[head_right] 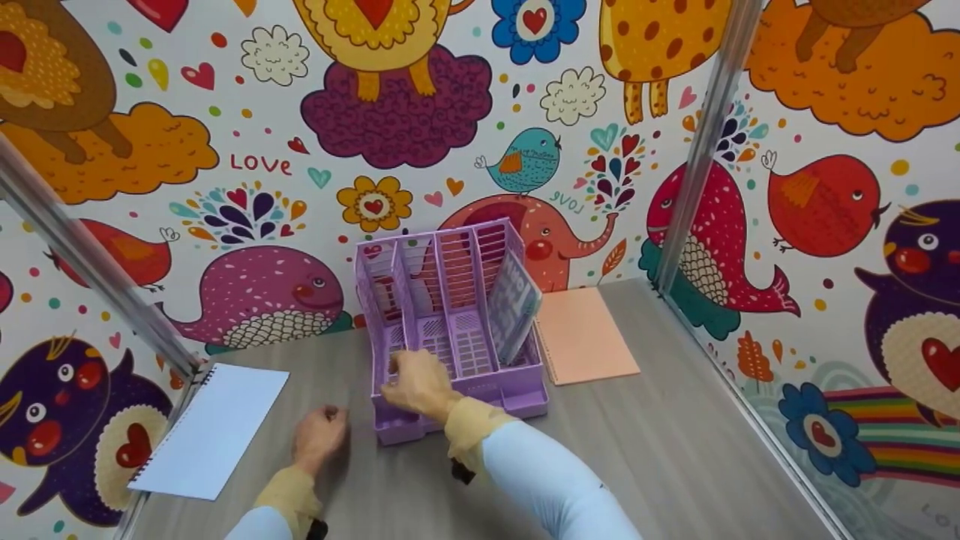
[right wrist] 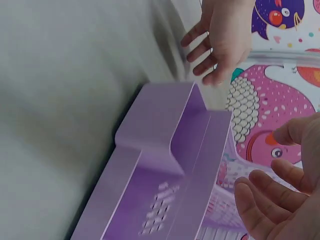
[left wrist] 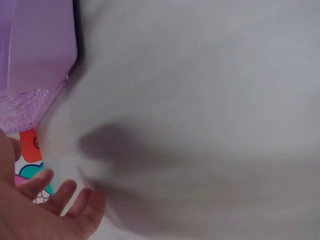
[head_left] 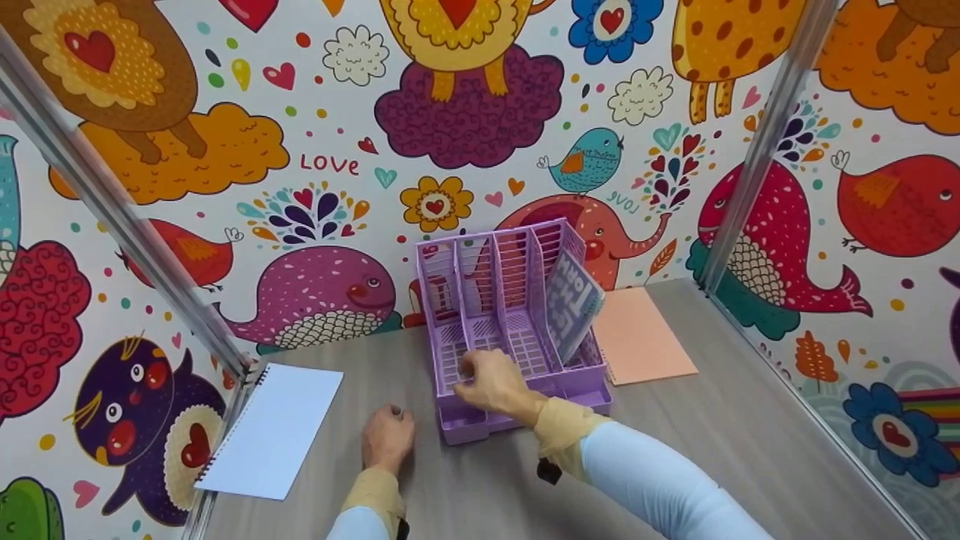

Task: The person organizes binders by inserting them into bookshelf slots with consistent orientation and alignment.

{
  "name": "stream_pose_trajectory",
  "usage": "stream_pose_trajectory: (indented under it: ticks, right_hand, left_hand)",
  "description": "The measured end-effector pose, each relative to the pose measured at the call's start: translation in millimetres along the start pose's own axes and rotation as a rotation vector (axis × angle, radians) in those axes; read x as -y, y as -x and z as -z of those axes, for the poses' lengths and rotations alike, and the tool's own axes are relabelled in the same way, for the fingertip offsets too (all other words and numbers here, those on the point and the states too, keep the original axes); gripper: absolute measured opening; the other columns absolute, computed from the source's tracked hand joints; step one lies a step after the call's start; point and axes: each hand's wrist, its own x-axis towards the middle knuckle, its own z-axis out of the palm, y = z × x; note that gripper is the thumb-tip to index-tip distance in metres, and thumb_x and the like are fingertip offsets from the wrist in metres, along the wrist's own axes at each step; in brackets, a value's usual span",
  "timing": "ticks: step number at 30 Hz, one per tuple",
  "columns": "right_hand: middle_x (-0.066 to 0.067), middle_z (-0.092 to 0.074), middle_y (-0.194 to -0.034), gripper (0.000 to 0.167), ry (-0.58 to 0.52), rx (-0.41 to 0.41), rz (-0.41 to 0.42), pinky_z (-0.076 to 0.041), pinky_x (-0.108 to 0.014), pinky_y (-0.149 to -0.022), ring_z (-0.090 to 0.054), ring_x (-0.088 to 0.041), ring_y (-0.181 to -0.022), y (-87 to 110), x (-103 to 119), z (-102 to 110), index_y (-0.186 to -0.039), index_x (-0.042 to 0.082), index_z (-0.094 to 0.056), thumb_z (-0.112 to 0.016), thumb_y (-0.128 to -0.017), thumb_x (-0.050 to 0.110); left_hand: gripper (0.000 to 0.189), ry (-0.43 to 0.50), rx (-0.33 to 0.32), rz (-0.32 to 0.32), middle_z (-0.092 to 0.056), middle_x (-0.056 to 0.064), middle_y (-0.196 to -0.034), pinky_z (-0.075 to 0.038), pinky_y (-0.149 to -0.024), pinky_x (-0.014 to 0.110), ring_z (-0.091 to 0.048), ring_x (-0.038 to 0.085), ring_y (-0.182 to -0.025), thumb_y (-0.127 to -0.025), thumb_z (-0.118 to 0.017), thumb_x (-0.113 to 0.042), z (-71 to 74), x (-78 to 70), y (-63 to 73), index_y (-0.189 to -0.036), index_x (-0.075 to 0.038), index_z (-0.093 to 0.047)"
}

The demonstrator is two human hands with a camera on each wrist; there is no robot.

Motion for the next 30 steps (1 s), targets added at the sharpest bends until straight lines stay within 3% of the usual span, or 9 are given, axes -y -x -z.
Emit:
stream_pose_trajectory:
  ticks: [7, 15, 18, 22, 27, 30]
  right_hand:
    - [-0.008, -0.085, -0.108, 0.024, -0.028, 0.051, 0.045, -0.066, -0.034, -0.085, -0.078, -0.02, -0.094, 3.2, 20, -15, -0.112, 0.011, -0.081, -0.086, -0.091, 0.023]
    - [-0.006, -0.086, -0.105, 0.025, 0.017, 0.066, 0.207, -0.065, -0.028, -0.085, -0.076, -0.013, -0.091, 7.9, 34, -33, -0.109, 0.01, -0.083, -0.089, -0.091, 0.025]
    - [-0.004, -0.085, -0.106, 0.026, 0.026, 0.085, 0.232, -0.064, -0.028, -0.088, -0.075, -0.012, -0.094, 10.9, 37, -37, -0.111, 0.011, -0.083, -0.089, -0.091, 0.027]
    - [-0.003, -0.084, -0.115, 0.029, 0.062, 0.127, 0.266, -0.064, -0.03, -0.098, -0.078, -0.016, -0.108, 15.6, 41, -43, -0.116, 0.013, -0.082, -0.089, -0.091, 0.027]
    - [0.0, -0.081, -0.123, 0.033, 0.136, 0.179, 0.285, -0.061, -0.03, -0.106, -0.077, -0.017, -0.119, 21.9, 43, -51, -0.122, 0.018, -0.08, -0.088, -0.092, 0.031]
    - [0.001, -0.081, -0.123, 0.034, 0.157, 0.197, 0.296, -0.062, -0.028, -0.104, -0.077, -0.015, -0.118, 23.7, 42, -55, -0.122, 0.019, -0.079, -0.088, -0.092, 0.032]
  left_hand:
    - [0.032, -0.023, -0.017, -0.013, -0.079, 0.026, -0.113, -0.059, -0.096, 0.064, -0.076, 0.044, -0.104, -0.107, -0.061, -0.022, 10.0, 15.4, 1.3, -0.116, 0.004, -0.076]
    - [0.035, -0.122, -0.074, -0.049, -0.076, 0.031, -0.119, -0.058, -0.1, 0.067, -0.073, 0.053, -0.112, -0.105, -0.063, -0.021, 22.5, 30.2, 1.2, -0.121, 0.007, -0.075]
    - [0.036, -0.121, -0.073, -0.03, -0.075, 0.032, -0.122, -0.057, -0.1, 0.068, -0.071, 0.054, -0.114, -0.106, -0.062, -0.021, 27.2, 36.3, 0.0, -0.124, 0.008, -0.073]
    - [0.043, -0.146, -0.058, 0.013, -0.071, 0.035, -0.134, -0.051, -0.11, 0.069, -0.063, 0.057, -0.128, -0.107, -0.059, -0.022, 35.8, 45.6, -2.5, -0.133, 0.009, -0.07]
    - [0.053, -0.2, -0.021, 0.084, -0.054, 0.042, -0.152, -0.045, -0.114, 0.072, -0.047, 0.064, -0.141, -0.107, -0.057, -0.026, 46.2, 61.2, -4.9, -0.147, 0.008, -0.062]
    - [0.059, -0.235, -0.029, 0.121, -0.047, 0.047, -0.152, -0.046, -0.112, 0.076, -0.043, 0.068, -0.141, -0.105, -0.057, -0.028, 51.7, 71.5, -6.5, -0.15, 0.011, -0.055]
